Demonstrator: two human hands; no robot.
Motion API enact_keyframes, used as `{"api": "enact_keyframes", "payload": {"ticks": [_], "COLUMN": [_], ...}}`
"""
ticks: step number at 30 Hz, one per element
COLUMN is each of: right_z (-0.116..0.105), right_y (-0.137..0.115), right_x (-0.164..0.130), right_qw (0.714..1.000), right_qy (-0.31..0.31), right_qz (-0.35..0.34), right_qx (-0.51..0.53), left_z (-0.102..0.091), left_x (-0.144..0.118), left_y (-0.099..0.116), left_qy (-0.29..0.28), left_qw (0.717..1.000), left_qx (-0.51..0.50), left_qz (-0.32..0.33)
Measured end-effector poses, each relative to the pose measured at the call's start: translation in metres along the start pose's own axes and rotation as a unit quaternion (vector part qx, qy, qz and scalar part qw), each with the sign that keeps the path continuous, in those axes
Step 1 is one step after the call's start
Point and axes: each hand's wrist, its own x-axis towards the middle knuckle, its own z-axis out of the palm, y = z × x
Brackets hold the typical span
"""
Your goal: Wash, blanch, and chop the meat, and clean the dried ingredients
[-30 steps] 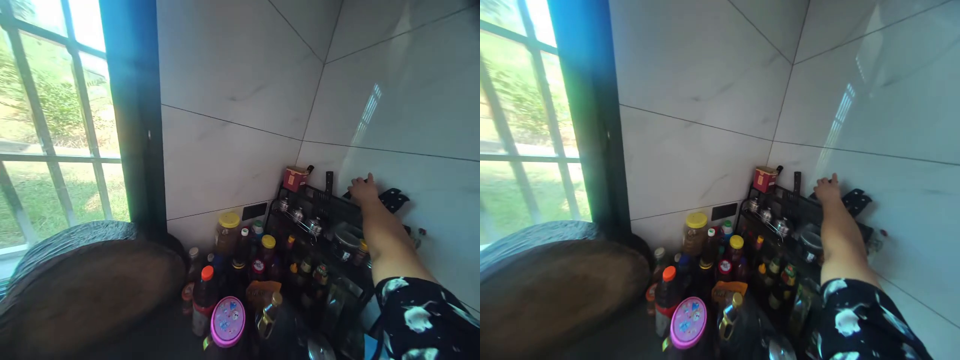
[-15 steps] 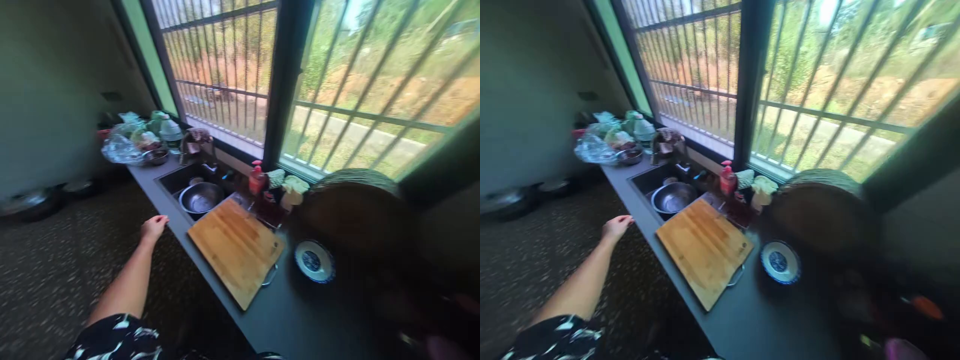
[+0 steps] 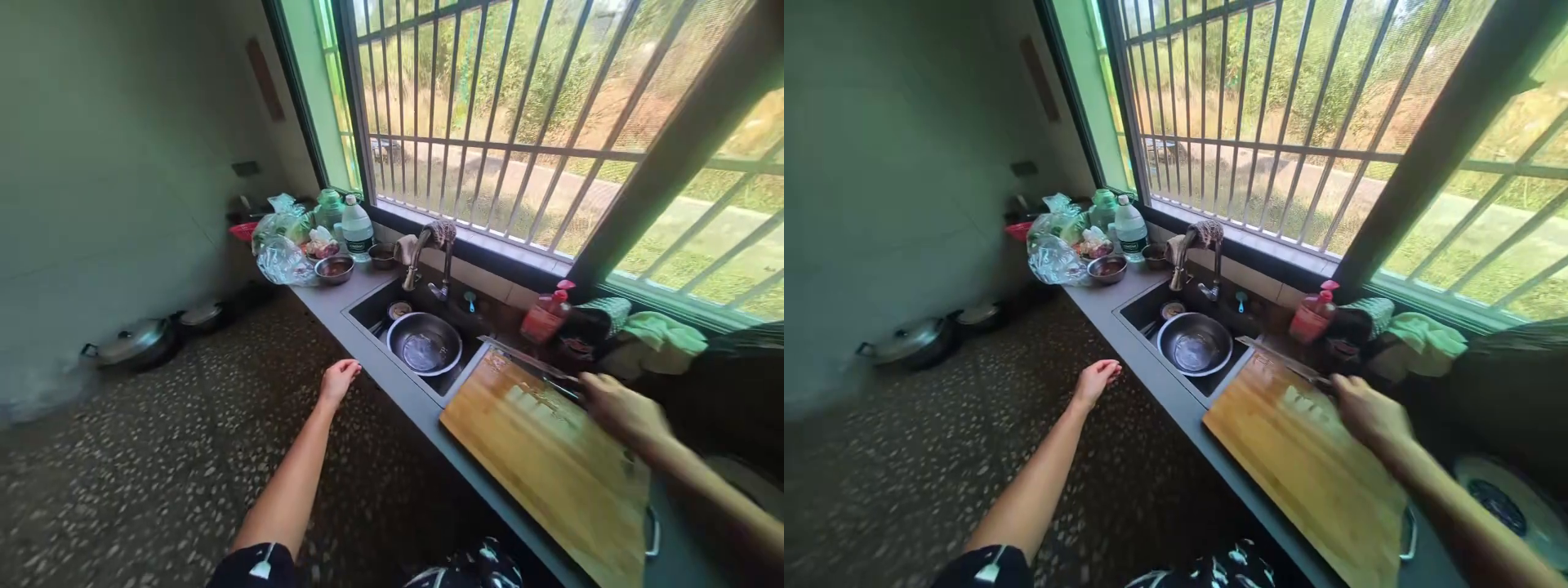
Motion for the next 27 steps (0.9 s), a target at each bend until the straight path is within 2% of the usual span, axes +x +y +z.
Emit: {"api": "enact_keyframes", "payload": {"ticks": [3, 5, 7, 9, 11, 14, 16, 18, 20, 22, 25, 27], "right_z": [0.010, 0.022, 0.037, 0.051, 0.060, 0.070, 0.076, 0.085, 0.094, 0.101, 0.099, 0.091], "right_y": [-0.111, -0.182, -0.240, -0.283, -0.316, -0.346, -0.356, -0.359, -0.361, -0.368, -0.395, -0.418], "right_x": [0.065, 0.128, 0.196, 0.263, 0.323, 0.380, 0.391, 0.380, 0.353, 0.317, 0.269, 0.252], "right_qw": [0.992, 0.989, 0.983, 0.976, 0.970, 0.967, 0.970, 0.973, 0.979, 0.985, 0.987, 0.985], "right_qy": [-0.065, -0.054, -0.039, -0.032, -0.034, -0.052, -0.063, -0.050, -0.016, -0.013, -0.089, -0.128], "right_qz": [-0.090, -0.121, -0.157, -0.187, -0.209, -0.211, -0.197, -0.194, -0.187, -0.164, -0.115, -0.079], "right_qx": [0.052, 0.070, 0.089, 0.105, 0.118, 0.130, 0.130, 0.115, 0.085, 0.061, 0.071, 0.086], "left_z": [-0.013, -0.019, -0.027, -0.037, -0.046, -0.052, -0.049, -0.042, -0.033, -0.021, 0.008, 0.036], "left_x": [0.022, 0.040, 0.061, 0.083, 0.106, 0.140, 0.163, 0.188, 0.215, 0.244, 0.285, 0.305], "left_y": [0.007, 0.011, 0.015, 0.016, 0.017, 0.020, 0.026, 0.033, 0.039, 0.043, 0.037, 0.029], "left_qy": [-0.018, -0.036, -0.048, -0.050, -0.043, -0.039, -0.055, -0.076, -0.105, -0.143, -0.200, -0.267], "left_qw": [1.000, 0.999, 0.999, 0.998, 0.998, 0.998, 0.998, 0.997, 0.994, 0.989, 0.979, 0.955], "left_qx": [-0.006, -0.003, 0.009, 0.030, 0.050, 0.051, 0.041, 0.029, 0.017, 0.014, 0.046, 0.114], "left_qz": [0.004, 0.001, 0.003, 0.007, 0.004, -0.003, -0.004, -0.009, -0.018, -0.020, 0.002, 0.056]}}
